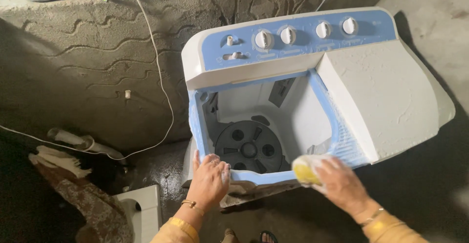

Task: Cleaning the exterior and interior components of a top-loading washing machine using a cloth and soapy water.

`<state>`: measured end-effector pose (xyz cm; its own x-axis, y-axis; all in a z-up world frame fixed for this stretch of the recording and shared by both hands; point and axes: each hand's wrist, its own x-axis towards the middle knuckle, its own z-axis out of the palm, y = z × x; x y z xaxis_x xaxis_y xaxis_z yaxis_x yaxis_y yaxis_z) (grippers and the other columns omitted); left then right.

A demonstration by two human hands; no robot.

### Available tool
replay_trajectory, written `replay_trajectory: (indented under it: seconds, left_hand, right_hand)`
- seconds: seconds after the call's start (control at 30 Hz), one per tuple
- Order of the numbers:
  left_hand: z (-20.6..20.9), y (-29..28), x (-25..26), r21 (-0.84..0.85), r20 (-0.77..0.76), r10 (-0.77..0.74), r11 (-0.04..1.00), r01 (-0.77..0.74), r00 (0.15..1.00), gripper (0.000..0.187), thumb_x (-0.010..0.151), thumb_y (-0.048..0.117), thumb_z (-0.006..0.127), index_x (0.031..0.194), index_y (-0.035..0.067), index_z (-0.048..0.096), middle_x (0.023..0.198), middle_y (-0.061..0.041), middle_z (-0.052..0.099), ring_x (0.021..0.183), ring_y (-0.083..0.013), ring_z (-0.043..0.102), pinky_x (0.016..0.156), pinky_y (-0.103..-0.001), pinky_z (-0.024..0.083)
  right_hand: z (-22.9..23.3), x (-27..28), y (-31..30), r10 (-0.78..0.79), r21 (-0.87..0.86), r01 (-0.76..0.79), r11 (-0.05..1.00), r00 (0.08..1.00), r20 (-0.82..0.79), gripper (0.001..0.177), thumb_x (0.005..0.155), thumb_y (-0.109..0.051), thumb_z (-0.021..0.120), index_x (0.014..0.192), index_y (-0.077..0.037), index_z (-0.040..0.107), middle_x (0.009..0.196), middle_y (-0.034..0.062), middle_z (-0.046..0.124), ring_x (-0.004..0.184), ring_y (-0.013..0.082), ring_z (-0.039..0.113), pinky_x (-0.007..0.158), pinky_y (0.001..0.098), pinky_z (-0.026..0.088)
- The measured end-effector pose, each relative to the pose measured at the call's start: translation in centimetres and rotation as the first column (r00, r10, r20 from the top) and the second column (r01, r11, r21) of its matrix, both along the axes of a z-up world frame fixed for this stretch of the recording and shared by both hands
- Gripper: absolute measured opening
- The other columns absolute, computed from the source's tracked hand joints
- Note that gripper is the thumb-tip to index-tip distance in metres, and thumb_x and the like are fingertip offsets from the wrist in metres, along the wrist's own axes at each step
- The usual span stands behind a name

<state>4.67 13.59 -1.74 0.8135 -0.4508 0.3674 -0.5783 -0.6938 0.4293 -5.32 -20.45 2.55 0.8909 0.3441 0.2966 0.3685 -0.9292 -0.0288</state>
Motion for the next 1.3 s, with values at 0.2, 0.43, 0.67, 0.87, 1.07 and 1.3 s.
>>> replay_trajectory:
  seconds: [0.2, 0.43, 0.67, 0.87, 1.07, 1.3]
  left_hand:
    - [0.7, 0.2, -0.2, -0.037, 0.015, -0.031, 0.999, 0.032, 0.999, 0.018, 0.091, 0.019, 0.059, 0.084, 0.007, 0.071, 0.092, -0.012, 0.072, 0.110, -0.0303, 0.060, 0.114, -0.067, 0.022]
    - [-0.8, 0.4, 0.3, -0.057, 0.025, -0.031, 0.998, 0.032, 0.999, 0.019, 0.091, 0.019, 0.059, 0.087, 0.006, 0.072, 0.091, -0.012, 0.072, 0.112, -0.0308, 0.060, 0.114, -0.068, 0.021]
    - [-0.1, 0.9, 0.0, 0.021, -0.030, -0.059, 0.998, 0.059, 0.998, 0.023, 0.095, 0.021, 0.055, 0.092, 0.005, 0.071, 0.099, -0.012, 0.071, 0.117, -0.0306, 0.057, 0.115, -0.068, 0.019]
    - [0.0, 0.2, 0.1, 0.004, -0.073, -0.060, 0.998, 0.060, 0.996, 0.023, 0.095, 0.022, 0.055, 0.090, 0.006, 0.070, 0.100, -0.012, 0.071, 0.117, -0.0312, 0.056, 0.115, -0.069, 0.018]
    - [0.1, 0.6, 0.2, -0.042, -0.057, -0.069, 0.997, 0.067, 0.996, 0.023, 0.096, 0.022, 0.053, 0.095, 0.007, 0.070, 0.105, -0.013, 0.070, 0.121, -0.0316, 0.055, 0.117, -0.069, 0.016]
    - [-4.1, 0.8, 0.9, -0.687, -0.229, -0.150, 0.724, -0.051, 0.962, 0.052, 0.106, 0.027, 0.037, 0.153, 0.005, 0.038, 0.165, -0.018, 0.030, 0.153, -0.0331, 0.027, 0.124, -0.047, 0.017]
  right_hand:
    - [-1.9, 0.6, -1.4, 0.025, -0.095, -0.031, 0.995, 0.998, -0.064, 0.063, 0.066, -0.039, 0.087, 0.111, -0.001, 0.065, 0.111, 0.0151, 0.066, 0.110, 0.0333, 0.062, 0.100, 0.0475, 0.051]
    - [-1.7, 3.7, 15.4, 0.078, 0.012, -0.078, 0.997, 0.996, 0.039, 0.041, 0.072, -0.029, 0.083, 0.097, -0.001, 0.067, 0.092, 0.0142, 0.062, 0.095, 0.0357, 0.061, 0.087, 0.0485, 0.051]
    - [-2.4, 2.2, 8.4, 0.101, -0.009, -0.101, 0.995, 0.995, -0.012, 0.046, 0.074, -0.032, 0.081, 0.102, 0.001, 0.065, 0.100, 0.0158, 0.063, 0.102, 0.0351, 0.062, 0.092, 0.0451, 0.053]
    - [-1.5, 0.9, -1.9, 0.121, -0.242, -0.130, 0.962, 0.991, -0.052, 0.058, 0.067, -0.034, 0.083, 0.111, 0.000, 0.065, 0.109, 0.0173, 0.064, 0.108, 0.0370, 0.062, 0.101, 0.0491, 0.049]
    - [-2.3, 2.9, 10.4, 0.048, -0.077, -0.053, 0.996, 0.997, -0.065, 0.048, 0.074, -0.036, 0.081, 0.102, -0.001, 0.065, 0.103, 0.0150, 0.063, 0.100, 0.0347, 0.062, 0.085, 0.0477, 0.053]
    - [-2.5, 7.6, 21.7, 0.026, 0.365, 0.064, 0.929, 0.971, -0.237, 0.033, 0.084, -0.022, 0.071, 0.108, -0.001, 0.064, 0.110, 0.0180, 0.067, 0.105, 0.0388, 0.062, 0.087, 0.0495, 0.051]
